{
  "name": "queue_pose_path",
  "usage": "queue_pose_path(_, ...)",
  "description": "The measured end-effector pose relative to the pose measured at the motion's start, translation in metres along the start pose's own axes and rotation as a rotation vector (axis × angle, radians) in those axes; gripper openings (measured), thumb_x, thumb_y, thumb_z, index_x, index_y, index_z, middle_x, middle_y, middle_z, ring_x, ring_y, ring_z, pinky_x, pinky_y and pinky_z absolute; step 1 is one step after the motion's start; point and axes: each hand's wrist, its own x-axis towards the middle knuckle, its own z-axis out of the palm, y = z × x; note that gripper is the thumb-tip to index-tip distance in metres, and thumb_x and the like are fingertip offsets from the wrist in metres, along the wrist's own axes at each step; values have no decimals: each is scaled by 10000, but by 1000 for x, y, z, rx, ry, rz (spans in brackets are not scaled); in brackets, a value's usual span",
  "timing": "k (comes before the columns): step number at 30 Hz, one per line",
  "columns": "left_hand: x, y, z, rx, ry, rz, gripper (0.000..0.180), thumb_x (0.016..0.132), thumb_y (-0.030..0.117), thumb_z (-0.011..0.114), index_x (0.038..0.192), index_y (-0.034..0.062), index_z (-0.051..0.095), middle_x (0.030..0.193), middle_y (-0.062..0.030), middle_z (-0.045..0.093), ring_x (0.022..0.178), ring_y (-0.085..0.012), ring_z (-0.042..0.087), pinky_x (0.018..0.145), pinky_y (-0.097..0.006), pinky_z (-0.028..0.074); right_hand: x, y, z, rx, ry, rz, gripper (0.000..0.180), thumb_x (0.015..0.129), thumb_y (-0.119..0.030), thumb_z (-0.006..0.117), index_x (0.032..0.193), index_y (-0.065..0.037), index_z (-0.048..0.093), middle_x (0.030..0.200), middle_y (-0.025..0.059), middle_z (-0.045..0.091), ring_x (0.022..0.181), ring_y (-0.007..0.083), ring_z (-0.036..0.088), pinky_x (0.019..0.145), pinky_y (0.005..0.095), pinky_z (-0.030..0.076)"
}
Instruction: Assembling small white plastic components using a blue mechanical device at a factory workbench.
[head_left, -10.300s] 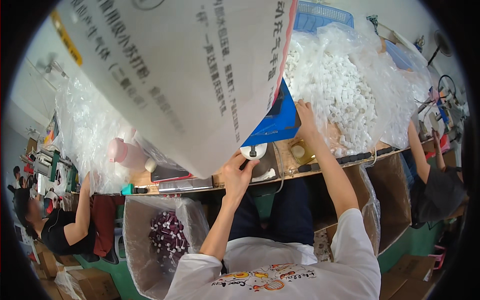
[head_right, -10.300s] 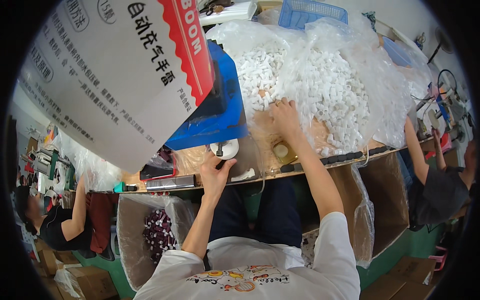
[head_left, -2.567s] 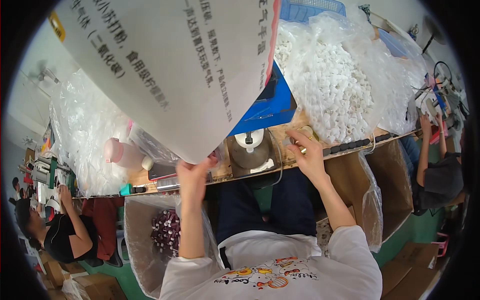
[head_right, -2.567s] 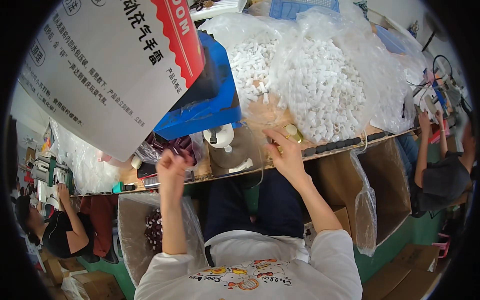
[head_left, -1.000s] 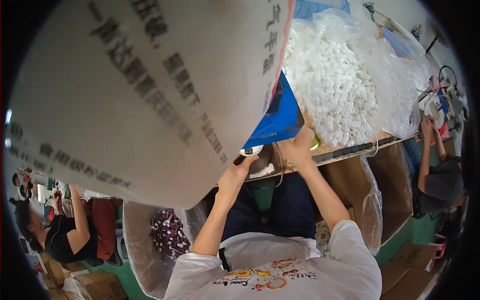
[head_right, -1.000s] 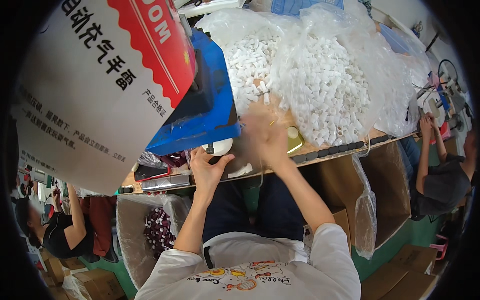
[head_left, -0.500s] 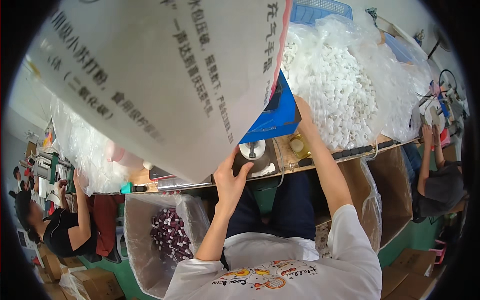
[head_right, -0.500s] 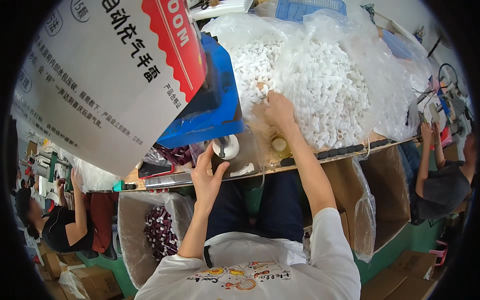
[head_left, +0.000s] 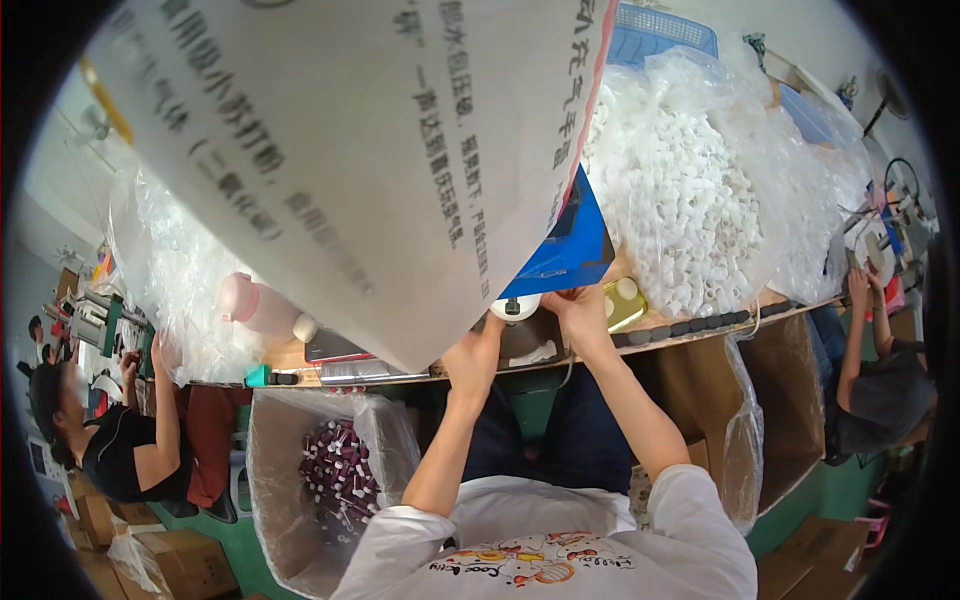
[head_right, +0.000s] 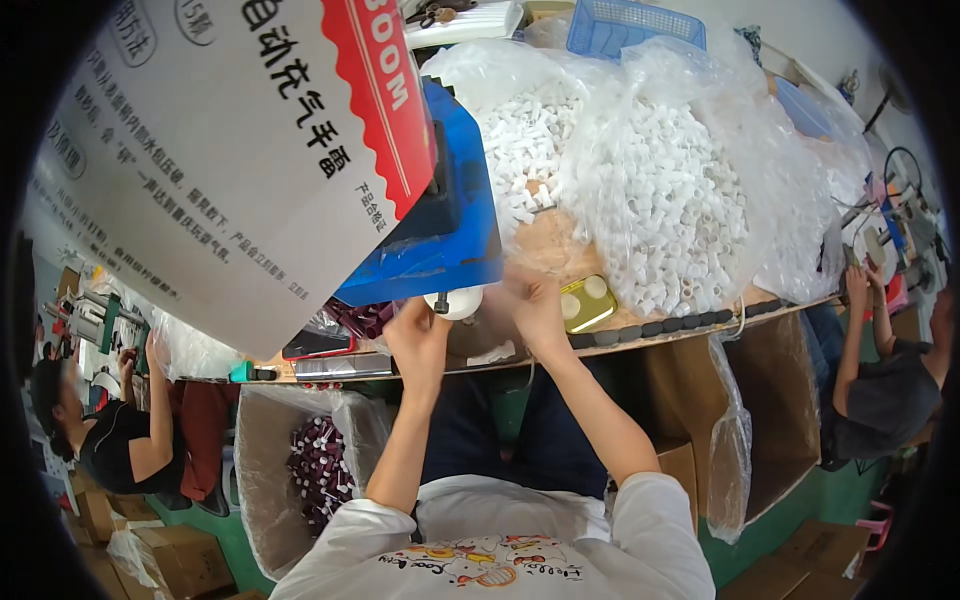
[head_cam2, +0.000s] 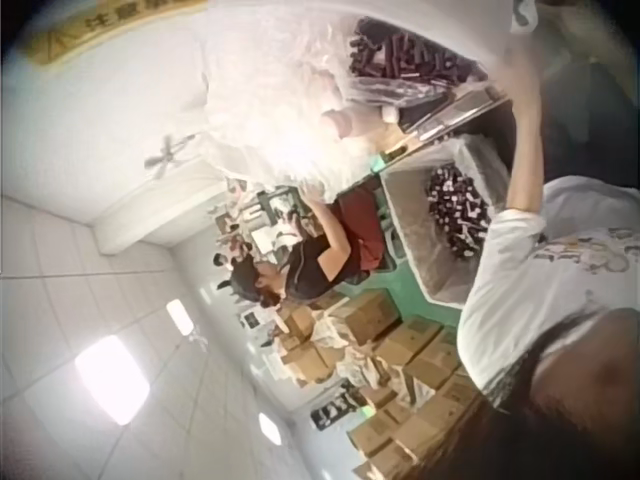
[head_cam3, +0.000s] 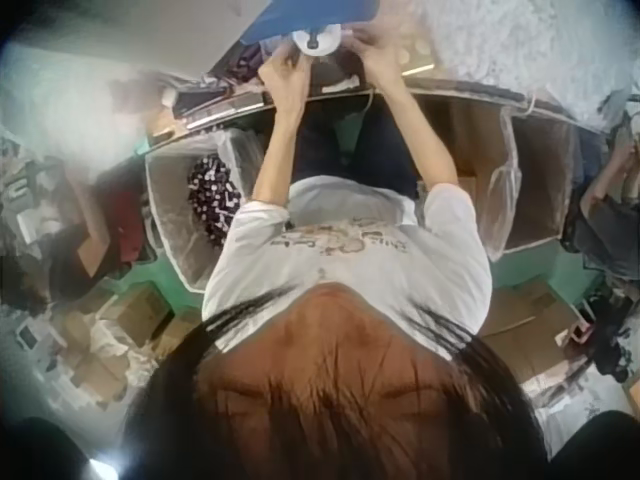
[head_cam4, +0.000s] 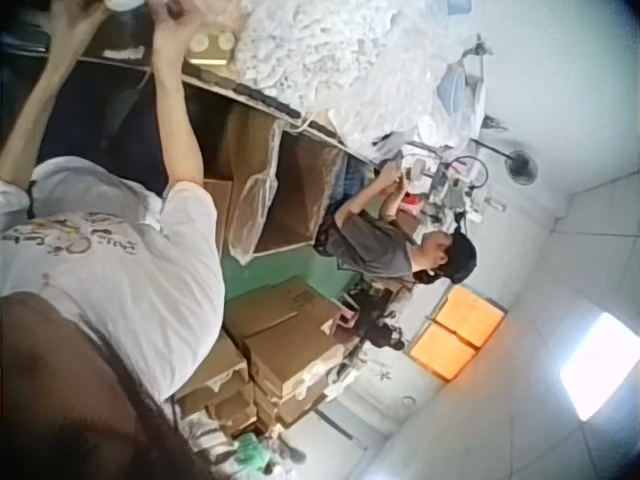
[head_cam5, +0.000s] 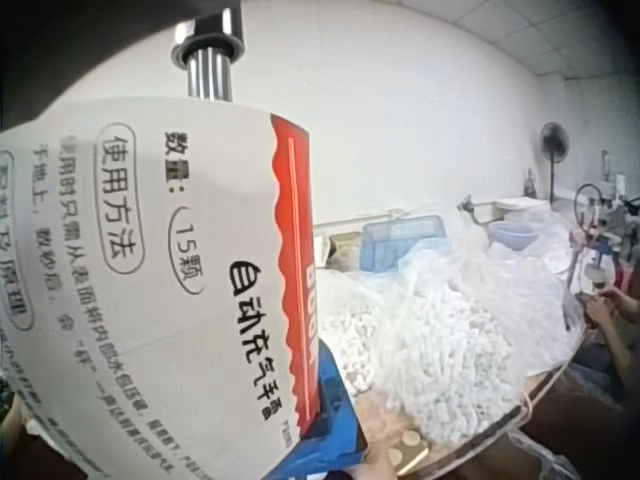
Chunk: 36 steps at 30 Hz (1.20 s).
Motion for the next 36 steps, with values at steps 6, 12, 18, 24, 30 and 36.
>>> queue_pose_path(6,-15,57,-79,471,-187,-54,219,830,71,736,1008,-57,716,896,-134,755,820,-141,677,756,-303,509,-2,1,-22,-486,-58,-218,181,798,-60,742,962,6,705,787,149,695,714,264,656,690,363,517)
queue_pose_path(12,-46,52,-213,1278,-136,-294,442,805,85,762,1221,-4,641,1097,-227,665,1056,-412,623,877,-430,493,-11,-37,8,-981,-284,-366,122,810,-74,689,900,7,703,815,220,667,837,405,642,755,486,490)
queue_pose_path(18,23,17,-114,790,-223,251,386,823,16,715,1200,-25,642,1081,-186,658,975,-322,645,824,-397,508,-27,-22,21,-1213,-340,-661,239,664,-13,682,903,1,690,812,173,663,891,336,667,696,420,552)
queue_pose_path(24,45,-1,-90,822,-435,163,337,759,13,739,1084,-48,674,884,-146,672,668,-211,657,615,-334,513,-23,-6,1,-1072,-273,-596,173,767,-11,712,934,30,688,854,171,695,814,304,700,707,397,552)
queue_pose_path(30,42,-6,-136,-155,-123,-390,55,873,-17,670,833,-18,632,967,-133,696,865,-241,727,705,-292,567,11,-51,-161,-1129,622,-271,174,855,-158,725,977,-33,714,883,142,696,753,264,670,667,377,507)
queue_pose_path(36,15,22,-78,-646,-233,-417,499,878,-88,627,1350,-30,473,1204,-140,622,1176,-321,622,1058,-465,516,12,-46,-174,-1267,483,-281,88,784,-80,738,849,-33,702,988,133,629,889,325,623,756,413,499)
